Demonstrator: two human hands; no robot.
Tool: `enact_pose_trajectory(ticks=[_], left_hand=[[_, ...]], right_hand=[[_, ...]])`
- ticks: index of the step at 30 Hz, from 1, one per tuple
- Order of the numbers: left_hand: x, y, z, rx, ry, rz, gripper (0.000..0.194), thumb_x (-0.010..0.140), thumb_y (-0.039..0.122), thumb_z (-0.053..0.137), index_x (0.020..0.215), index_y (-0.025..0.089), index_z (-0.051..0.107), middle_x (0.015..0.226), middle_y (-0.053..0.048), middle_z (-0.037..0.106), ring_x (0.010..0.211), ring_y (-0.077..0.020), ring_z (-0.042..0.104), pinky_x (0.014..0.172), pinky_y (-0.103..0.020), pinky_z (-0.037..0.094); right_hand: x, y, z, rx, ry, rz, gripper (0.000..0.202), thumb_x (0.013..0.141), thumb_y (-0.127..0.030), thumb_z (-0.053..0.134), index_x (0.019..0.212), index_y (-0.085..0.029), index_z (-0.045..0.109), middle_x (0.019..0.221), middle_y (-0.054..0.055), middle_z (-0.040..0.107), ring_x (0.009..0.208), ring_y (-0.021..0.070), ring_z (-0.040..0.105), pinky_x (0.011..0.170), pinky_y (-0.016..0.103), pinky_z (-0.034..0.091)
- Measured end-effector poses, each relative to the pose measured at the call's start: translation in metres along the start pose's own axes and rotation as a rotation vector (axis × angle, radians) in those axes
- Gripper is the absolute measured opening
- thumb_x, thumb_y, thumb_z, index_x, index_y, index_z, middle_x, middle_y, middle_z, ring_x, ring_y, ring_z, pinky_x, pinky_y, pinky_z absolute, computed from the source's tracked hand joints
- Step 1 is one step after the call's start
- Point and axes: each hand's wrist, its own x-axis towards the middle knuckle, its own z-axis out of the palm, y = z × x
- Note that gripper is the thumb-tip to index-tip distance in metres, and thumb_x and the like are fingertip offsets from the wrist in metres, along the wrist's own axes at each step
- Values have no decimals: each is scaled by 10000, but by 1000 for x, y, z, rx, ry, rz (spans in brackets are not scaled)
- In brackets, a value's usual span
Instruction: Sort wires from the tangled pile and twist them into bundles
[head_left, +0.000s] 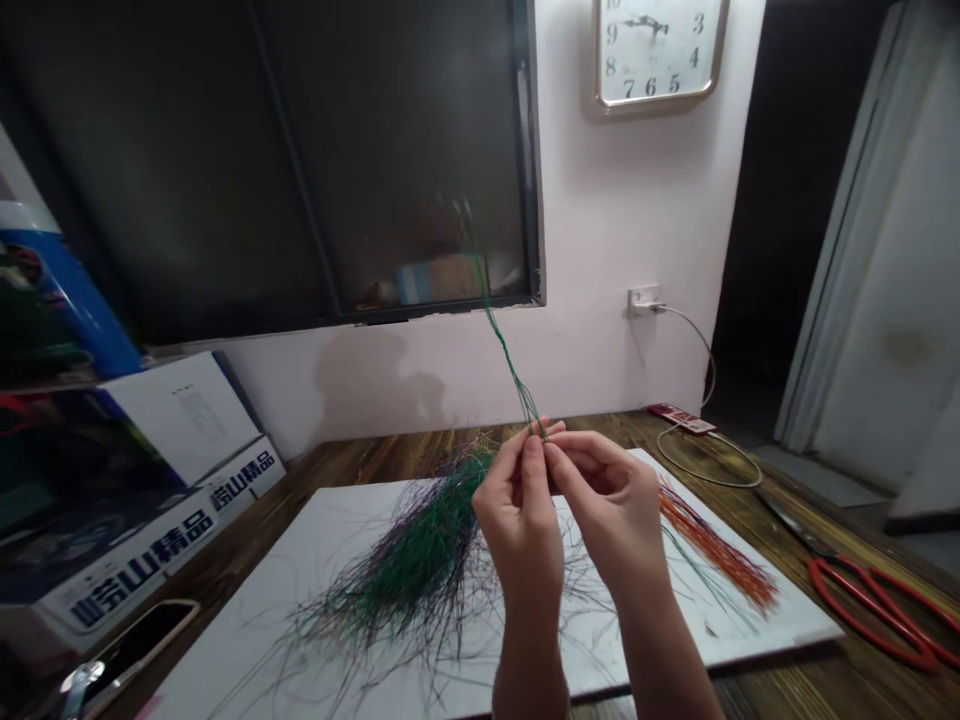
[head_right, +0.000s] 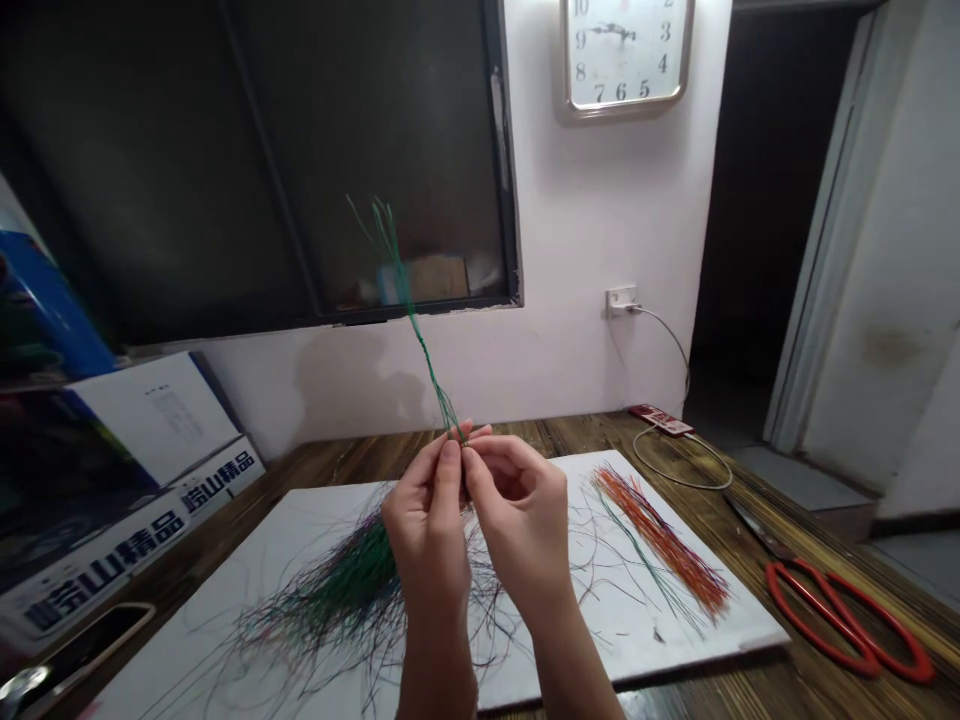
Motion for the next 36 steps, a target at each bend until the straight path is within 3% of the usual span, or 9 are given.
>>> enact_pose_trajectory(ticks=[4, 8, 15, 23, 30, 36], left_hand=[[-1, -5, 0, 25, -52, 21, 216, 881, 276, 525, 958, 182, 704, 967, -70, 709, 892, -161, 667, 749, -239, 562], [3, -3, -5, 28, -95, 2, 216, 864, 281, 545, 949, 171, 710, 972, -87, 708, 852, -180, 677, 731, -271, 572], [19, -2, -28, 91, -212, -11, 155, 800, 268, 642, 878, 172, 735, 884, -66, 723, 787, -140, 677, 698, -198, 564], [25, -3, -46, 124, -231, -73, 143, 738, 276, 709, 823, 165, 739, 768, -56, 717, 641, -111, 642, 550, -168, 528], [25, -4, -45, 101, -219, -53, 112, 726, 255, 714, 799, 173, 735, 749, -51, 711, 597, -113, 626, 546, -200, 534], [23, -4, -40, 123, -172, -57, 103, 731, 244, 705, 784, 159, 727, 768, -57, 713, 686, -136, 663, 636, -217, 559]], right_hand=[[2, 0, -4, 11, 19, 37, 60, 774, -228, 681, 806, -178, 681, 742, 24, 725, 662, 144, 685, 589, 220, 575], [5, 1, -9, 77, -48, 77, 86, 788, -261, 670, 793, -177, 650, 744, 27, 717, 653, 155, 677, 606, 266, 583], [9, 4, -12, 130, -240, 174, 127, 808, -274, 652, 771, -164, 600, 716, 24, 684, 611, 130, 648, 571, 250, 551], [10, 3, -14, 18, -314, 203, 117, 821, -268, 626, 808, -160, 584, 640, -5, 627, 574, 98, 593, 538, 221, 495], [7, 3, -14, -71, -302, 133, 89, 826, -254, 608, 816, -169, 583, 585, -15, 600, 572, 111, 585, 532, 238, 477], [5, -4, -18, -317, -235, 39, 88, 803, -254, 628, 838, -179, 658, 738, 35, 683, 662, 144, 634, 607, 277, 526]])
